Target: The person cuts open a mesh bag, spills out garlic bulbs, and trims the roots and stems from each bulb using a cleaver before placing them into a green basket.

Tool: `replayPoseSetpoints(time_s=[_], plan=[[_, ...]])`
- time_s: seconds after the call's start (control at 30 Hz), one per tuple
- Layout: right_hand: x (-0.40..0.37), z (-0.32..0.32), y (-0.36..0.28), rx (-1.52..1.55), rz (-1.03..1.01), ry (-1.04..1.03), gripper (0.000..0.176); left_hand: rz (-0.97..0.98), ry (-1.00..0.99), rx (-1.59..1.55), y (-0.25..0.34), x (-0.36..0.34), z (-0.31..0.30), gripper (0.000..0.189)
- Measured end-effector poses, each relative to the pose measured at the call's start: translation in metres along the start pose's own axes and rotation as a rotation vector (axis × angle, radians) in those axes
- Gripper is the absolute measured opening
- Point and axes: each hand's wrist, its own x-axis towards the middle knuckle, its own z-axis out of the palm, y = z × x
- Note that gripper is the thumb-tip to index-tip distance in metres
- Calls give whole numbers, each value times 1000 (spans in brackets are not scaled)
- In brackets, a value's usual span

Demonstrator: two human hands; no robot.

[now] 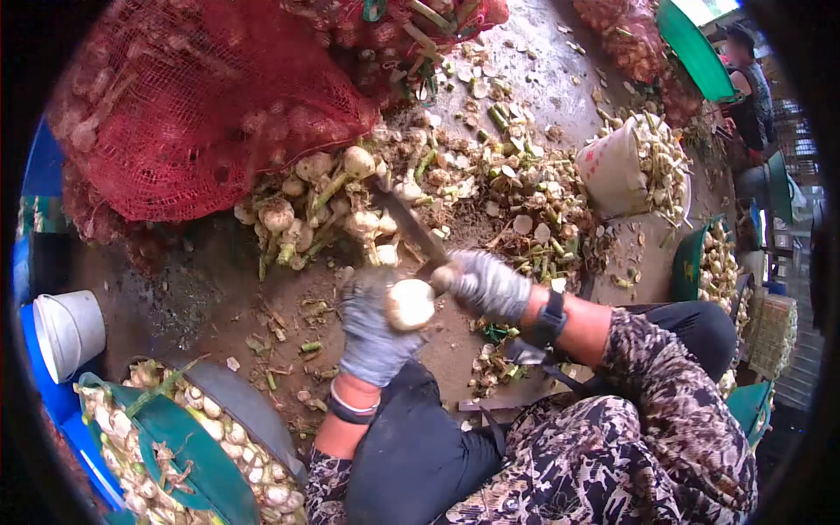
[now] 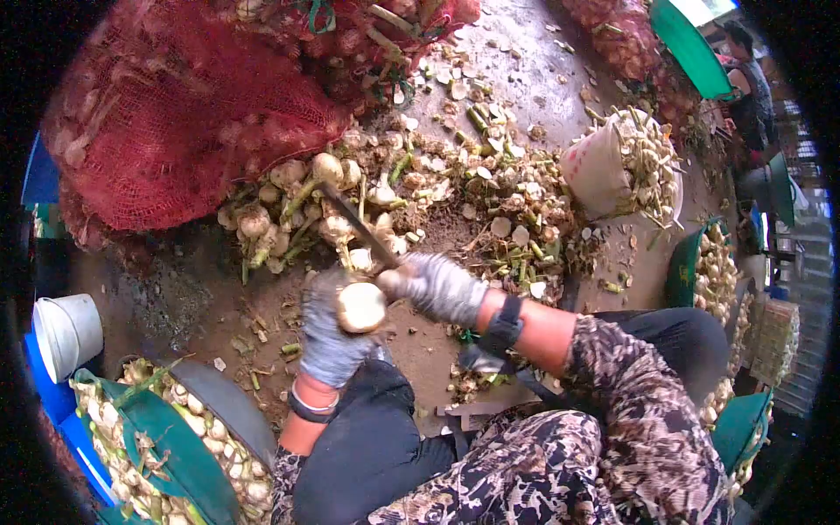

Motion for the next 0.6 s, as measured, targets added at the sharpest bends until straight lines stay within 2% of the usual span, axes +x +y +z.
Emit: replayPoseSetpoints(time_s=[0.03,0.07,0.1,0.13,0.17,0.23,0.27,0.3,0.33,0.37,0.43,0.47,0.53,0.57,0.6], plan=[[0,13,0,168,79,-96,44,170,-2,350,2,10,-1,63],[1,18,-14,145,183,-113,46,189,13,456,-4,10,2,72],[2,20,-17,117,114,-94,48,187,17,457,-9,7,3,72],[4,22,-21,88,45,-73,51,94,149,201,-16,1,3,81],[10,24,-8,58,-198,-21,54,-119,113,-132,-34,-12,9,84],[15,24,3,37,-233,-1,60,-553,299,-894,-72,-36,21,91],[14,29,4,32,-272,14,63,-604,132,-981,-73,-35,20,78],[13,32,4,25,-316,28,66,-657,88,-1145,-72,-32,23,71],[14,31,7,-67,-238,-34,71,-723,49,-1307,-70,-29,26,64],[9,30,7,-200,-269,-25,73,-800,14,-1456,-69,-26,29,58],[0,20,-14,-514,-211,-107,71,-194,-432,-149,-116,-42,40,43],[-4,17,-16,-804,-303,-58,64,-93,-391,-121,-130,-46,43,44],[-8,8,-15,-873,-430,-88,54,-100,-239,-176,-134,-63,52,31],[-10,5,-12,-904,-515,-76,47,-185,-284,-359,-120,-53,50,31],[-13,5,-20,-901,-511,-69,47,-279,-316,-537,-105,-44,47,31]])
